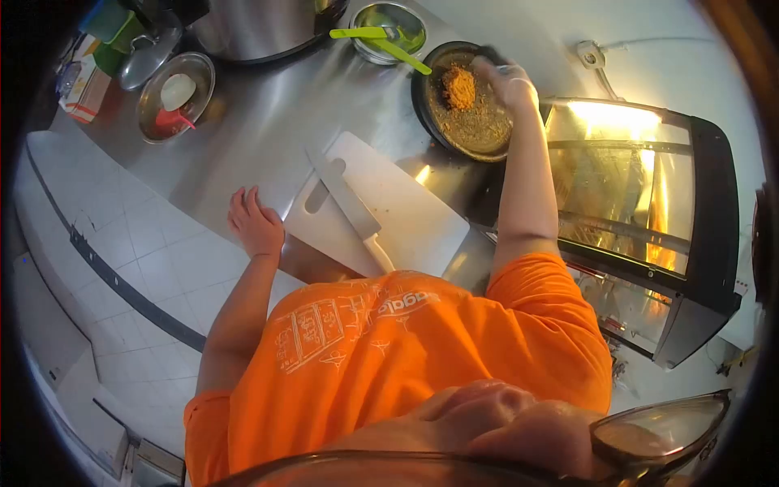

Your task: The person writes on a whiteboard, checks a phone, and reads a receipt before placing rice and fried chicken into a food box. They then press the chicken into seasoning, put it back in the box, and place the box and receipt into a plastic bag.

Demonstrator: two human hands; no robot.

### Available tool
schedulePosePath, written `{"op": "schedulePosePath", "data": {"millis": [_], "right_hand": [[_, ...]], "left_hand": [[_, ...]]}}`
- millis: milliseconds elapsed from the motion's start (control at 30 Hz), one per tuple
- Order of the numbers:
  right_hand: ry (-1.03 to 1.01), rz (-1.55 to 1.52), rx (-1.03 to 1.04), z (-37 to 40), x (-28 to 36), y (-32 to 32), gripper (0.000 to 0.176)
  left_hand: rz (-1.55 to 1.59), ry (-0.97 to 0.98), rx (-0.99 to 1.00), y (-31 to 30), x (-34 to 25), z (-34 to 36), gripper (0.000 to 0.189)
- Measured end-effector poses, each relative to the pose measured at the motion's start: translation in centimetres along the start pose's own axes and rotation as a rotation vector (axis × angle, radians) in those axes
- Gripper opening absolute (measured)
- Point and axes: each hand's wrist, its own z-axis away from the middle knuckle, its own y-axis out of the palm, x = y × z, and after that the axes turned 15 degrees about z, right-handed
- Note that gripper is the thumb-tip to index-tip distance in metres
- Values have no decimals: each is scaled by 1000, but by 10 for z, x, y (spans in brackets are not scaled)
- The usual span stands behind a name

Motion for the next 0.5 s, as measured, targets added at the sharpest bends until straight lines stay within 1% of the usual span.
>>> {"op": "schedulePosePath", "data": {"millis": [67, 133, 167, 200, 267, 333, 433, 500], "right_hand": [[-35, 7, -228, 5, 11, 2, 61], [-227, 214, -423, 1, 0, 30, 60], [-103, 615, -81, -43, -37, 81, 60], [-68, 564, 172, -61, -42, 89, 60], [-90, 344, 357, -68, -39, 79, 60], [-185, 15, 229, -47, -30, 45, 60], [94, -328, 92, -7, 15, -3, 57], [75, -251, 81, -22, 10, 2, 56]], "left_hand": [[-11, 11, -13, 1, 1, -1, 43], [-3, 8, -2, 1, 2, -1, 44], [4, 8, 3, 0, 1, 0, 44], [5, 17, 2, -1, 0, -2, 44], [10, 22, -6, -1, 1, 1, 45], [-7, 22, 5, -4, 3, 3, 44], [-11, 6, -10, -1, -1, -1, 43], [-5, -2, 1, -1, -2, 0, 43]]}}
